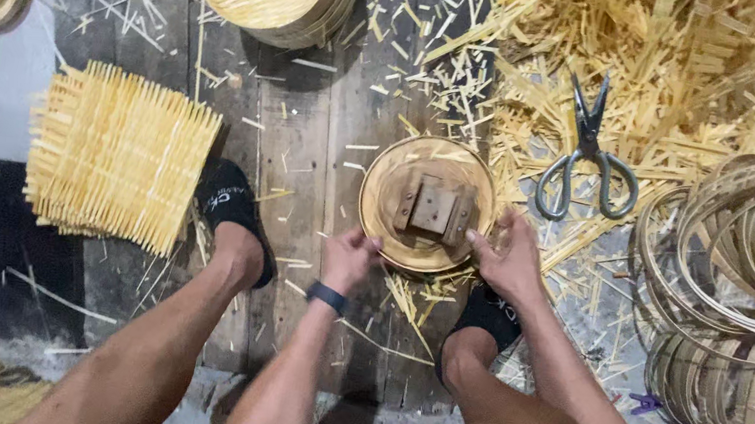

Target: The person sits on the floor assembling bamboo steamer baskets. They fit a woven bamboo mat into a round bamboo rim, press a wooden block mold into the center to seat the mat, trim excess strips with scissors, bend a thin bamboo hoop around the edge, and stack the finished baskets with a pile of completed ones.

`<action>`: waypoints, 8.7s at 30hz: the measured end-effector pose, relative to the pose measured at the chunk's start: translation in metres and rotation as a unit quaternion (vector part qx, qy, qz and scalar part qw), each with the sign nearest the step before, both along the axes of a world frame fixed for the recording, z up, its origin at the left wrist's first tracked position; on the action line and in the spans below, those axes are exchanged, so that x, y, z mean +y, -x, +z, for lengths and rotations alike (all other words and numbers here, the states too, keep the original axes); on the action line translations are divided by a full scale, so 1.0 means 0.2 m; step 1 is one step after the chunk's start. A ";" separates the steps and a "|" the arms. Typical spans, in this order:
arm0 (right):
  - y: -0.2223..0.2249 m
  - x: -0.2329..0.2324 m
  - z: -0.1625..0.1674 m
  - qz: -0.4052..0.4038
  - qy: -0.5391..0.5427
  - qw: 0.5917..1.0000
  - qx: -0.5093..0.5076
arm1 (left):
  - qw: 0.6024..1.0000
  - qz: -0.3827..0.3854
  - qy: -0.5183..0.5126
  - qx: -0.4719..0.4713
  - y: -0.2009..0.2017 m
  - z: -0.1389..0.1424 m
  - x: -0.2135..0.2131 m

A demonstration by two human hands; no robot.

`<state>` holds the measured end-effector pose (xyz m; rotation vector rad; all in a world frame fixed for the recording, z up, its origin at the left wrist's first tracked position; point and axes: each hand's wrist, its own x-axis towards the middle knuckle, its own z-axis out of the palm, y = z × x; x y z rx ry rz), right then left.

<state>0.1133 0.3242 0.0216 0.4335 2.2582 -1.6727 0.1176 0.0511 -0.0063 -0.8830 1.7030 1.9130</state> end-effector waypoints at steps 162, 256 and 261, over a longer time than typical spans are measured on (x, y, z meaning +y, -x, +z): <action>-0.29 1.89 0.60 -0.157 -0.590 0.779 0.139 | 0.982 -0.014 0.172 0.075 0.45 0.35 -0.51; 0.29 0.02 0.78 -0.102 0.474 0.874 -0.006 | 0.866 0.178 -0.452 0.119 0.53 0.79 -0.12; 0.20 -0.08 0.59 -0.058 0.580 0.813 0.010 | 0.836 0.226 -0.487 0.112 0.50 0.67 -0.08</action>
